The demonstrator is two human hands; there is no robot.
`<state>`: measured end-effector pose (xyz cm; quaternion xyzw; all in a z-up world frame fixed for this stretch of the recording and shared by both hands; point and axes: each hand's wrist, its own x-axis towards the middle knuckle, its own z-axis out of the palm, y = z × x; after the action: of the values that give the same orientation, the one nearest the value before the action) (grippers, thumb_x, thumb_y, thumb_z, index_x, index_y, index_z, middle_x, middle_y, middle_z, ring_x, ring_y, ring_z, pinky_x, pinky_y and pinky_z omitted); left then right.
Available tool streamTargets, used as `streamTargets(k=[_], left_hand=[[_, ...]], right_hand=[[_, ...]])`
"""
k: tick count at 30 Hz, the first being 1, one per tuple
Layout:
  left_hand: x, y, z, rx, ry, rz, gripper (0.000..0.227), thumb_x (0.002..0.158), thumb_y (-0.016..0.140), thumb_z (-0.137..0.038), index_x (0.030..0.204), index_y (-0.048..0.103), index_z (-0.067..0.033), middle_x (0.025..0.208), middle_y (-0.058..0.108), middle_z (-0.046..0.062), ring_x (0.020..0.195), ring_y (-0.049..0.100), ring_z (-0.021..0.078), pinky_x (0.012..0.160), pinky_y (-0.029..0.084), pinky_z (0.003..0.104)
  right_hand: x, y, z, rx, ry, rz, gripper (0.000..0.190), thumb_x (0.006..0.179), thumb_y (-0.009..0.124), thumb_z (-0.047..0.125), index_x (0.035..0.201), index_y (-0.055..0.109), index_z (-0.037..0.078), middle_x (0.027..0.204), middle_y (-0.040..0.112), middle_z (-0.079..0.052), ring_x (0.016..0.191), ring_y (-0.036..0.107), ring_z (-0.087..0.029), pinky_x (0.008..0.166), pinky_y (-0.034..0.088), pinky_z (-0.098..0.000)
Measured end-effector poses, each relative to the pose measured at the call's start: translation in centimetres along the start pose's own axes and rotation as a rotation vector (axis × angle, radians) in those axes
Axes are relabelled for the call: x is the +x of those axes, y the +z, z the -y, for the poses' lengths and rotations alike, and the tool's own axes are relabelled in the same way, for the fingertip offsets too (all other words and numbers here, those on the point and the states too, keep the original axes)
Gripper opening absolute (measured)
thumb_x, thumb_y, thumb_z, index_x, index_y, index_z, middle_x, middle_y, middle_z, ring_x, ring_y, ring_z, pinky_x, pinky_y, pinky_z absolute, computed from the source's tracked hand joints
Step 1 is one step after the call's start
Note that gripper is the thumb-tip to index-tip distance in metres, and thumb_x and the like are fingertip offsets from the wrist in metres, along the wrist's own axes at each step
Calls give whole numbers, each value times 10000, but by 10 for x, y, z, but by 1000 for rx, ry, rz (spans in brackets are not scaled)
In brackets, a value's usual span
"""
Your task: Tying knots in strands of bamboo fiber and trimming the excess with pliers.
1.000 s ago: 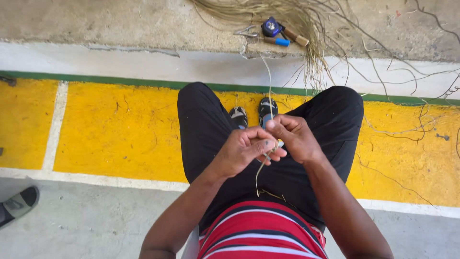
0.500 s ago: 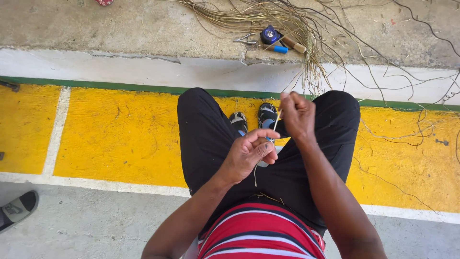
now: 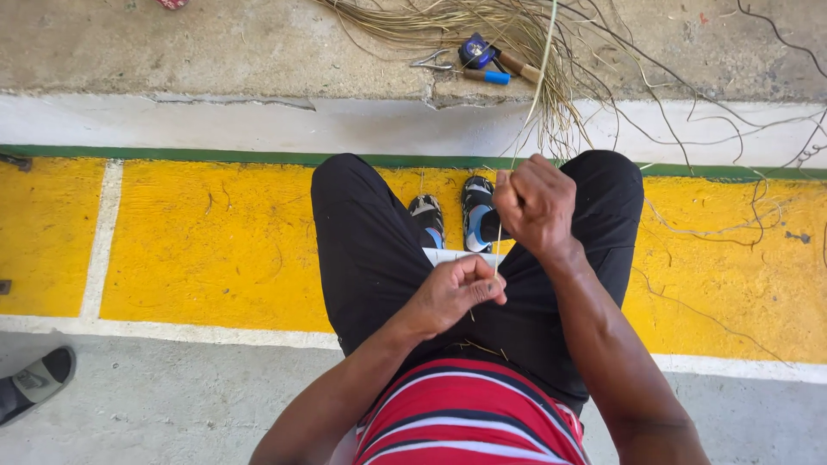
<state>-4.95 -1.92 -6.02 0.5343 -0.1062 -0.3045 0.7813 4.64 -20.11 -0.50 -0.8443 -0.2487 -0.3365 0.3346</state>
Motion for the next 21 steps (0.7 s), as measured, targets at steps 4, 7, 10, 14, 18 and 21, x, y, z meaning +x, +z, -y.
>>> streamTargets(k=[4,7,10,14,18,21], left_hand=[[-9,-1,-16,198,27,-20,259,1004,701,-256,1032,668,-1,965,731,50,929,693,112,897,558,268],[-3,-9,-35,384,-4,-134,234,965,710,-249,991,698,-16,895,745,50,859,696,108,822,561,268],[1,-11,-80,739,112,-279,222,918,748,-244,951,723,-26,820,736,84,767,691,151,737,537,306],[7,-13,-97,932,304,-335,220,904,766,-268,936,740,-52,833,738,106,768,688,193,705,511,336],[3,-15,-82,733,287,-337,218,972,690,-256,1013,707,-43,877,745,72,795,719,144,720,536,302],[0,-23,-70,630,316,-322,217,1020,658,-244,1032,704,-32,878,735,59,827,702,127,751,536,297]], right_hand=[[-8,3,1,46,52,-5,447,991,676,88,609,452,31,565,452,-64,566,426,-138,516,359,-373],[-1,-3,-4,355,525,156,355,1088,669,118,758,607,5,680,606,-19,628,521,-86,561,439,-301],[-2,-12,5,689,543,396,144,1046,585,108,990,690,26,871,700,7,794,655,-58,718,562,-244],[-30,4,31,834,668,371,76,973,688,80,1014,685,15,938,690,-23,839,645,-76,740,559,-254],[-46,21,43,540,720,152,80,981,707,77,1024,697,11,901,698,-27,813,657,-74,720,557,-241],[-60,40,34,866,673,51,62,991,697,77,1005,675,21,988,689,-16,885,644,-67,779,565,-245]])
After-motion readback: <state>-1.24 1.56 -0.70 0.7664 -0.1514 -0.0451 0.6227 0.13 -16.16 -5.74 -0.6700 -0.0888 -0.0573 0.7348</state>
